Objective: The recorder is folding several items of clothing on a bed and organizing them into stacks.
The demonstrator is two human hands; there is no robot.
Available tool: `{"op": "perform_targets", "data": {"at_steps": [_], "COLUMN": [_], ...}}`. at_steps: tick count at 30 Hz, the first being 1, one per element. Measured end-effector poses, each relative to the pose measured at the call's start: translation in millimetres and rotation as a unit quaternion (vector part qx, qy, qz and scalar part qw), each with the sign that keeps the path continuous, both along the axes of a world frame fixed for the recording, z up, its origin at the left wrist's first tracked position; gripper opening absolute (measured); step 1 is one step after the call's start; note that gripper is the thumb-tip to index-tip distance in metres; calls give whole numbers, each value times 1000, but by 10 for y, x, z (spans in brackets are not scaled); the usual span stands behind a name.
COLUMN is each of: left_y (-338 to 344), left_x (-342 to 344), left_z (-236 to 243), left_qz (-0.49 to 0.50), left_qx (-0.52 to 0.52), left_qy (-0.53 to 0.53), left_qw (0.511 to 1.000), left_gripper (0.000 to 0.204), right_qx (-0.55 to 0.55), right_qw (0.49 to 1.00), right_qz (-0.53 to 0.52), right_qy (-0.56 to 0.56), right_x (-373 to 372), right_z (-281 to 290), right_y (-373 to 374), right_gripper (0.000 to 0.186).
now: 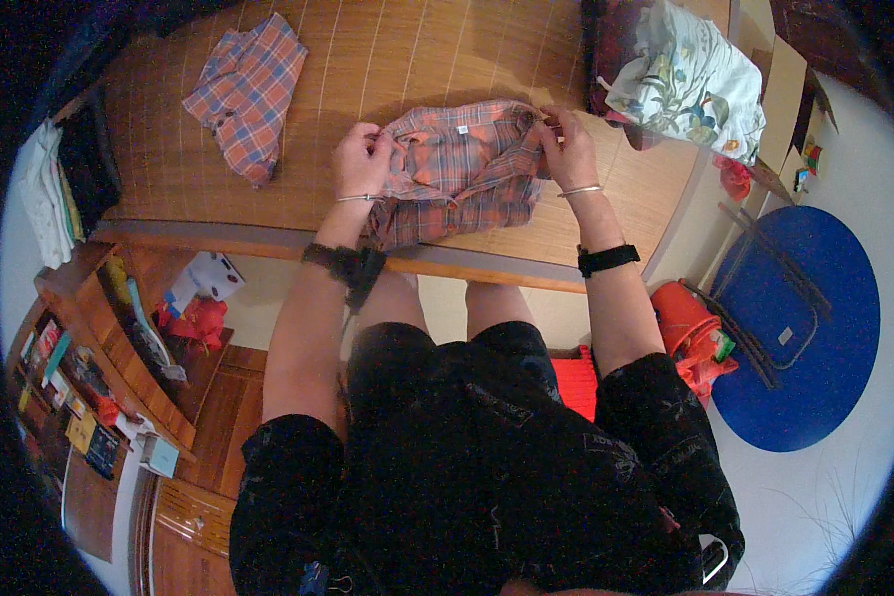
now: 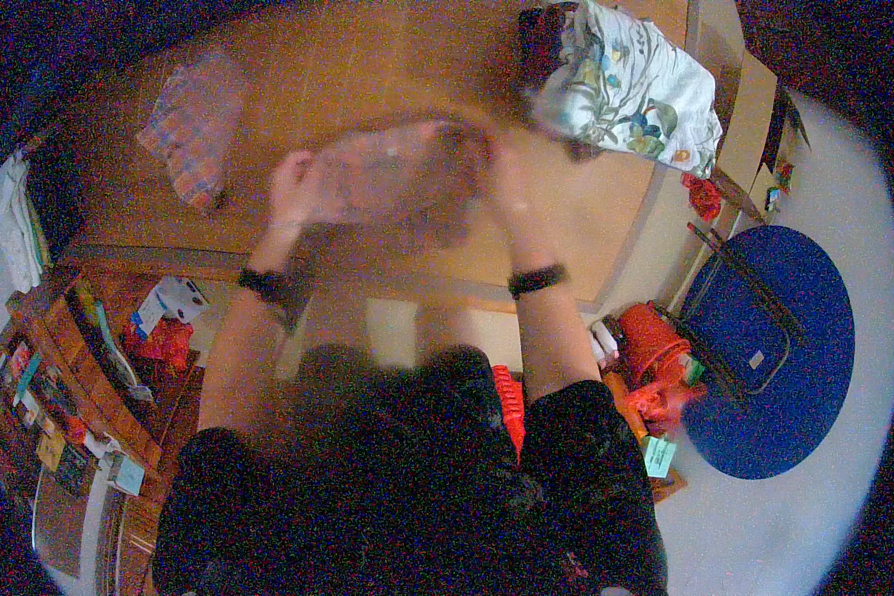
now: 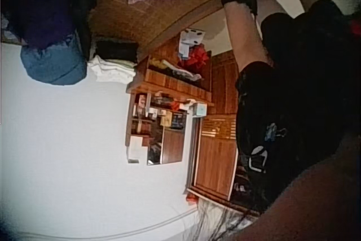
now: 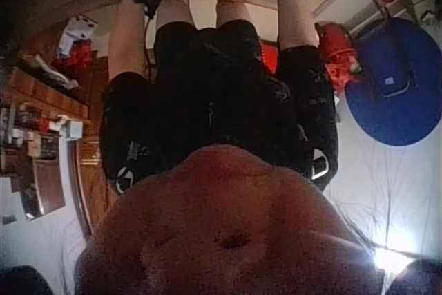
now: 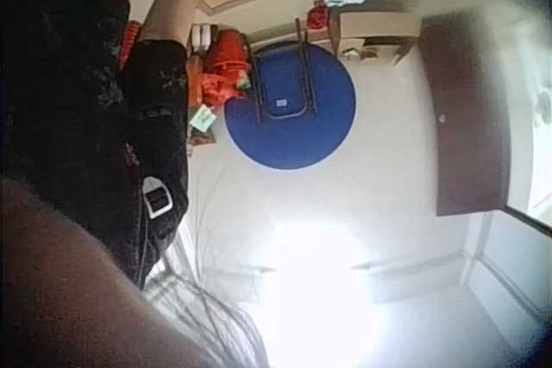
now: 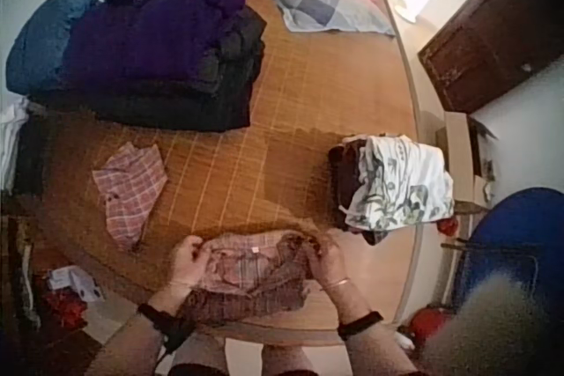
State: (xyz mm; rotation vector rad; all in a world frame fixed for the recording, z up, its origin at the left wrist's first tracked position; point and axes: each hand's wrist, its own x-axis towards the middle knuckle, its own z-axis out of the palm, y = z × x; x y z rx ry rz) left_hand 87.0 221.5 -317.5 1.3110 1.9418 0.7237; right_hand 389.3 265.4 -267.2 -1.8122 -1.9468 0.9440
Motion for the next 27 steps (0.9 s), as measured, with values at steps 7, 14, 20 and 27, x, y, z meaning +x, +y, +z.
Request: {"op": "perform_targets", "data": {"at_steps": [7, 14, 20, 27], "left_y": [168, 487, 486, 446], "left_x": [157, 274, 338, 236], "left_z": [177, 345, 478, 262], "left_qz": [-72, -258, -275, -142], "left_qx": [-16, 65, -68, -139], "left_qy": [17, 121, 42, -114], "left_qw": [997, 956, 958, 973], "left_gripper": [37, 34, 26, 27], "right_qx": [1, 29, 82, 50], "right_qw": [1000, 999, 996, 998], "right_qz": [-8, -24, -13, -41], "right_qy": [7, 14, -27, 12], "right_x": [48, -139, -99, -156], "right_z": [-17, 109, -83, -9], "right_y": [-48, 87, 131, 99], "right_gripper": [27, 30, 17, 16]}}
